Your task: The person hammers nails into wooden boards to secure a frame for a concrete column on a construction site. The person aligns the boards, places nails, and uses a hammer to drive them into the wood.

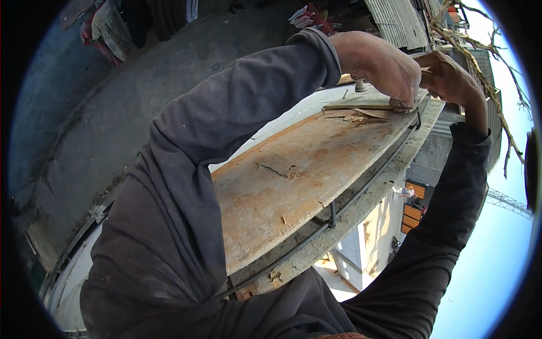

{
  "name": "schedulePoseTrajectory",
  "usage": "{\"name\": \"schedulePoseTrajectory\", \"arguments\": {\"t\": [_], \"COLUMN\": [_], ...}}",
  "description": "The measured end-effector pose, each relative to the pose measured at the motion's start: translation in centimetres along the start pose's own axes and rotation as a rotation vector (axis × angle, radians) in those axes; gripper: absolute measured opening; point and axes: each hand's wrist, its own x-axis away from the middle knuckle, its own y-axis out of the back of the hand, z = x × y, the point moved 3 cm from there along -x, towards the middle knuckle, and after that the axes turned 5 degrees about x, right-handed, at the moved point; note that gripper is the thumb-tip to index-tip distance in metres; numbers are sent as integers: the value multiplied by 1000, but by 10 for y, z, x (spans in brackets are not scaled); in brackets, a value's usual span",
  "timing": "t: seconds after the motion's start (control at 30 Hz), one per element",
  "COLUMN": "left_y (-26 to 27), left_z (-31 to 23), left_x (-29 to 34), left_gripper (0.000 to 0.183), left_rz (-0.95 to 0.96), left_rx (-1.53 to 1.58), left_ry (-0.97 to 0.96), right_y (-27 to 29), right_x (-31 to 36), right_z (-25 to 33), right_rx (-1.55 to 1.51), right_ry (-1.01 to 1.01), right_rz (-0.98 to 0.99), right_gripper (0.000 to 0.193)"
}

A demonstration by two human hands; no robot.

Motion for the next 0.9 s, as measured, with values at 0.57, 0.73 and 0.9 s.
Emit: {"name": "schedulePoseTrajectory", "arguments": {"t": [0.57, 0.73, 0.9], "left_y": [3, 9, 16], "left_z": [9, 0, 88], "left_x": [18, 42, 71], "left_gripper": [45, 40, 34], "left_rz": [-75, -105, -264], "left_rx": [-74, 167, -20], "left_ry": [175, 169, 624], "right_y": [-25, -9, -19], "right_x": [-4, -18, -13], "right_z": [17, 28, 29], "right_rx": [-292, -348, -161], "right_ry": [-375, -446, -419], "right_rz": [-16, 155, 27], "right_gripper": [37, 36, 38]}}
